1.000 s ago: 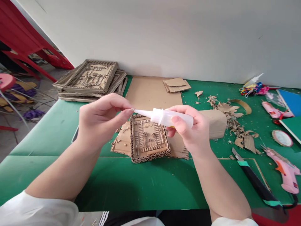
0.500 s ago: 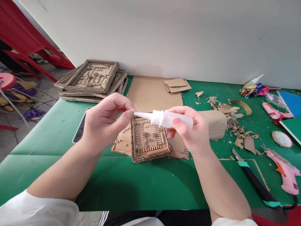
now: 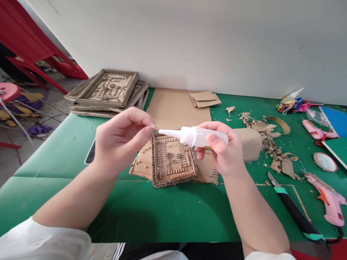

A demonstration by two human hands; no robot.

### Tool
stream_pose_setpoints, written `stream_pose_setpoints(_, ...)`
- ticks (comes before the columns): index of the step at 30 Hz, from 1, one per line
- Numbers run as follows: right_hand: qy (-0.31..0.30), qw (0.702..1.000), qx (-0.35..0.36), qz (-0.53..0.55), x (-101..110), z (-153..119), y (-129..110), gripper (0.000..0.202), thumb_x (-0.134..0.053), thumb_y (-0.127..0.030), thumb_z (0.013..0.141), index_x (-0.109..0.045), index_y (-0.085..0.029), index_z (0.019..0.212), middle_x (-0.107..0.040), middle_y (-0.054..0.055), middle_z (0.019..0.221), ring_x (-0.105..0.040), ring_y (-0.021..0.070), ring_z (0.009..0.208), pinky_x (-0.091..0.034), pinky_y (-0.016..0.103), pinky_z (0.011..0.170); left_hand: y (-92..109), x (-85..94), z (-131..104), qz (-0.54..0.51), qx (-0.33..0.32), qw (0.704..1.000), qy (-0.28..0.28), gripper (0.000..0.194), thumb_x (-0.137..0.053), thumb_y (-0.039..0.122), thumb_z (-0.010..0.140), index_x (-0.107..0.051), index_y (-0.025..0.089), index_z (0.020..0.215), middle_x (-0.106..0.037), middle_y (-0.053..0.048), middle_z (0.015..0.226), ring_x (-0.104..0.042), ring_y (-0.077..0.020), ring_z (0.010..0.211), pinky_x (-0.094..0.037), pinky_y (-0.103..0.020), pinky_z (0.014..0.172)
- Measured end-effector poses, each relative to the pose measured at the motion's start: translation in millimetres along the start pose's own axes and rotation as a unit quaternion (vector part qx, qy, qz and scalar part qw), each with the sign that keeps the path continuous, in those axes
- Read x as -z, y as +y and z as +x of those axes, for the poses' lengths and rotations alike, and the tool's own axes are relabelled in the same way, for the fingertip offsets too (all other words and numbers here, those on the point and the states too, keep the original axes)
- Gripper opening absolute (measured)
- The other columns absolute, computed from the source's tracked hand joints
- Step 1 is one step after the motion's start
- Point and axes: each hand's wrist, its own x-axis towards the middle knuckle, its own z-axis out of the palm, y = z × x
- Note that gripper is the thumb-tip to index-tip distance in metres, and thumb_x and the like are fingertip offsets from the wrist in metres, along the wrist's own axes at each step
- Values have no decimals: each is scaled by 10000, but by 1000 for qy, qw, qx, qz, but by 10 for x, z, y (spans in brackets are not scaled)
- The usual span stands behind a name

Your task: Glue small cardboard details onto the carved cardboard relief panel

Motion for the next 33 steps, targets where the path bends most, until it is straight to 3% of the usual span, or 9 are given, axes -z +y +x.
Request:
stream_pose_setpoints(10, 4, 1000, 4, -26, -11, 6, 7, 328, -666, -522, 689, -641, -226, 830, -615, -13, 576, -563, 109, 417, -445, 205, 309, 23, -8, -16, 1, -11, 1000, 8, 33, -580, 181, 841, -604, 203, 833, -622, -16, 777, -579, -113, 719, -482, -241, 584)
stream_pose_setpoints(16, 5, 1000, 11, -22, -39, 15, -2, 316, -681, -503, 673, -640, -220, 808, -618, -20, 550, -544, 105, 380, -428, 207, 294, 19, -10, -8, -1, -23, 1000, -15, 33, -588, 187, 836, -612, 207, 846, -623, -17, 768, -573, -117, 714, -483, -253, 593)
stream_pose_setpoints(23, 18, 998, 20, -59, -52, -4, 0, 332, -676, -537, 668, -652, -234, 804, -615, -7, 557, -545, 118, 386, -424, 236, 301, 28, -16, 4, 35, -28, 999, 3, 63, -599, 156, 797, -594, 209, 764, -604, 0, 711, -550, -118, 667, -472, -267, 581)
stream_pose_setpoints(28, 16, 998, 42, -44, -64, -14, -9, 248, -698, -460, 687, -676, -242, 804, -626, -2, 587, -568, 125, 417, -438, 244, 321, 44, -26, 15, 84, -51, 995, 6, 124, -570, 88, 752, -549, 207, 725, -579, 13, 681, -534, -117, 649, -453, -270, 569)
stream_pose_setpoints(33, 9, 999, 44, -23, -52, -1, -2, 207, -700, -421, 698, -688, -244, 805, -634, -2, 601, -566, 120, 418, -440, 242, 324, 30, -5, -1, 69, -52, 996, 6, 121, -567, 92, 750, -540, 208, 728, -568, 8, 687, -541, -124, 663, -456, -281, 581)
